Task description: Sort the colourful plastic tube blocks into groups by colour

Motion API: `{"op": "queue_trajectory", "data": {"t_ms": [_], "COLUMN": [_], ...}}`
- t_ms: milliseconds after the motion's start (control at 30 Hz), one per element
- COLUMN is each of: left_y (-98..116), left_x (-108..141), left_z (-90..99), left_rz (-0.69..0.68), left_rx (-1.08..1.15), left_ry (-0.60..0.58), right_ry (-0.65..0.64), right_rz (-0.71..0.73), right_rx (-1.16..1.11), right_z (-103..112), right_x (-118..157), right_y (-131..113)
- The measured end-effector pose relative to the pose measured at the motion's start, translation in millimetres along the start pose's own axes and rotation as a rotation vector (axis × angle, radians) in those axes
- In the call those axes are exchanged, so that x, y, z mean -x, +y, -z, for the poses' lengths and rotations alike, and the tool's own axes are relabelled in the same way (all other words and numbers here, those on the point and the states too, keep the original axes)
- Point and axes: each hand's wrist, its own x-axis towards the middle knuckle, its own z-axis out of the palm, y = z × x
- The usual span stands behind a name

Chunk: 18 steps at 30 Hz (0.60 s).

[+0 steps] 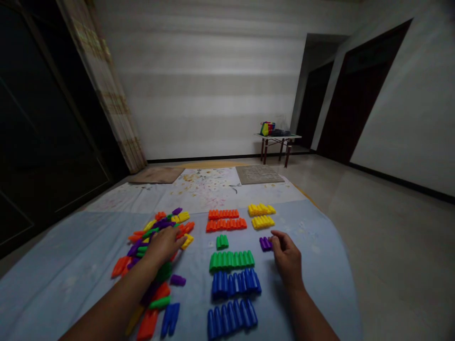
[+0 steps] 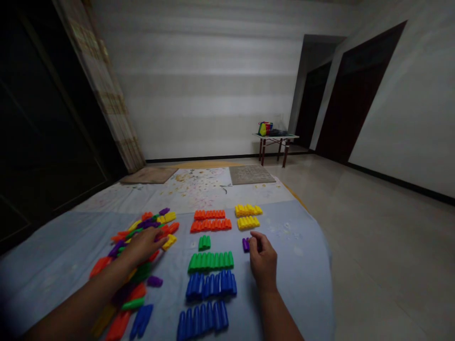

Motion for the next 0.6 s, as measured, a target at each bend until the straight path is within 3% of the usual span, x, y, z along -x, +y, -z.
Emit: {"op": "queue_trajectory", "data": {"t_ms": [267, 533, 600], "left_y": [5, 1, 0], "left_x": [4, 3, -1], "left_z": [-24.3, -15.7, -16.3], "left_rz": [-0.075, -0.053, -0.037], "left_rx": [-0.068, -0.03, 0.009], "left_ry": [-0.102, -0.149, -0.113], "right_ry": [-0.007, 0.012, 0.015], "right_rz": [0.009, 0.033, 0.046], "right_rx": [0.025, -0.009, -0.013], "right_z": [1, 0, 0], "right_x": [1, -1, 0], "right_y": [-2, -4, -6]}}
